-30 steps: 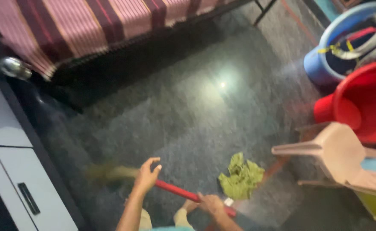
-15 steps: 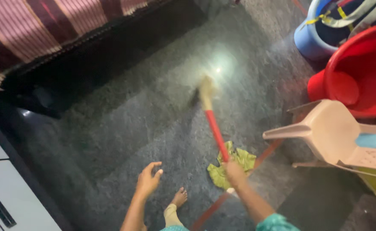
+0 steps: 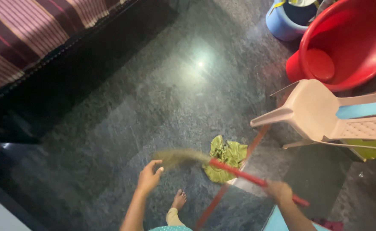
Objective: The person sweeps the floor of a bedroom using a broom. They move a cloth and a plastic stool out of the way to reach the areas underneath and around them, then continue sweeping the remaining floor space.
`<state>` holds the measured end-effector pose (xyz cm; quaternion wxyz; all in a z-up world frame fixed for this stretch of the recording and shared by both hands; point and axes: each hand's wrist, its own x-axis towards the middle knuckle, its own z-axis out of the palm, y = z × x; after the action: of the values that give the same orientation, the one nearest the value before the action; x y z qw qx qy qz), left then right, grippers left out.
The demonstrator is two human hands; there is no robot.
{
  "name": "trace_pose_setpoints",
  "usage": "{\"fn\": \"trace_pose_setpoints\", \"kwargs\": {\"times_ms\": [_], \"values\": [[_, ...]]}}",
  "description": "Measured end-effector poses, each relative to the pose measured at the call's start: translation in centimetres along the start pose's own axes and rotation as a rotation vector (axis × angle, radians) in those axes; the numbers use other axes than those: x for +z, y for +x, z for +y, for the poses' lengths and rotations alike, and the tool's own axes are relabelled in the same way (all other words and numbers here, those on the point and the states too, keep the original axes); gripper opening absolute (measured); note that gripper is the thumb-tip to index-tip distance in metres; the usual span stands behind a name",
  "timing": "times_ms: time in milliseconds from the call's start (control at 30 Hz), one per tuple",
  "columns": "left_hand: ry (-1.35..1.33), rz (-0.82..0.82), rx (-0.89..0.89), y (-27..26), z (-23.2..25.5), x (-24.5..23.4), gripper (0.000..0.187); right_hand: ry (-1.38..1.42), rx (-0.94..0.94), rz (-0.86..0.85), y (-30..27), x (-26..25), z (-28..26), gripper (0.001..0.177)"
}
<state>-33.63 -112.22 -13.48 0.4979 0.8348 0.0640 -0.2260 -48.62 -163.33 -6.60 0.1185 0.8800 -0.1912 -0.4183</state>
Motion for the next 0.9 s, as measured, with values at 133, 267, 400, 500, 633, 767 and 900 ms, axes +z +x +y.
{"fn": "trace_pose_setpoints", "kwargs": {"times_ms": [133, 267, 400, 500, 633, 767, 900], "values": [[0.041, -0.064, 0.020, 1.8, -1.3, 0.1, 0.039, 0.340, 0.158, 0.163, 5.2, -2.2, -5.1, 0.031], [0.080, -0.191, 0.048, 3.7, -1.8, 0.3, 0.040, 0.629, 0.118, 0.201, 2.6, 1.5, -18.6, 0.044], [0.144, -0.327, 0.190, 7.3, -0.6, -2.1, 0.040, 0.625, 0.058, 0.016, -7.7, 4.9, -25.0, 0.053], [0.234, -0.435, 0.262, 8.5, 1.7, -5.5, 0.041, 0.373, -0.035, -0.032, -10.7, 4.6, -24.3, 0.055], [0.408, -0.560, 0.199, 10.4, 5.6, -9.6, 0.041, 0.221, 0.038, -0.086, -10.3, 4.0, -20.8, 0.051], [0.432, -0.600, 0.331, 10.8, 4.5, -9.6, 0.039, 0.433, 0.353, -0.045, -12.6, 4.7, -23.3, 0.053], [0.422, -0.743, 0.373, 8.4, 1.3, -5.9, 0.036, 1.038, 0.557, -0.038, -17.5, 8.0, -32.3, 0.053]]}}
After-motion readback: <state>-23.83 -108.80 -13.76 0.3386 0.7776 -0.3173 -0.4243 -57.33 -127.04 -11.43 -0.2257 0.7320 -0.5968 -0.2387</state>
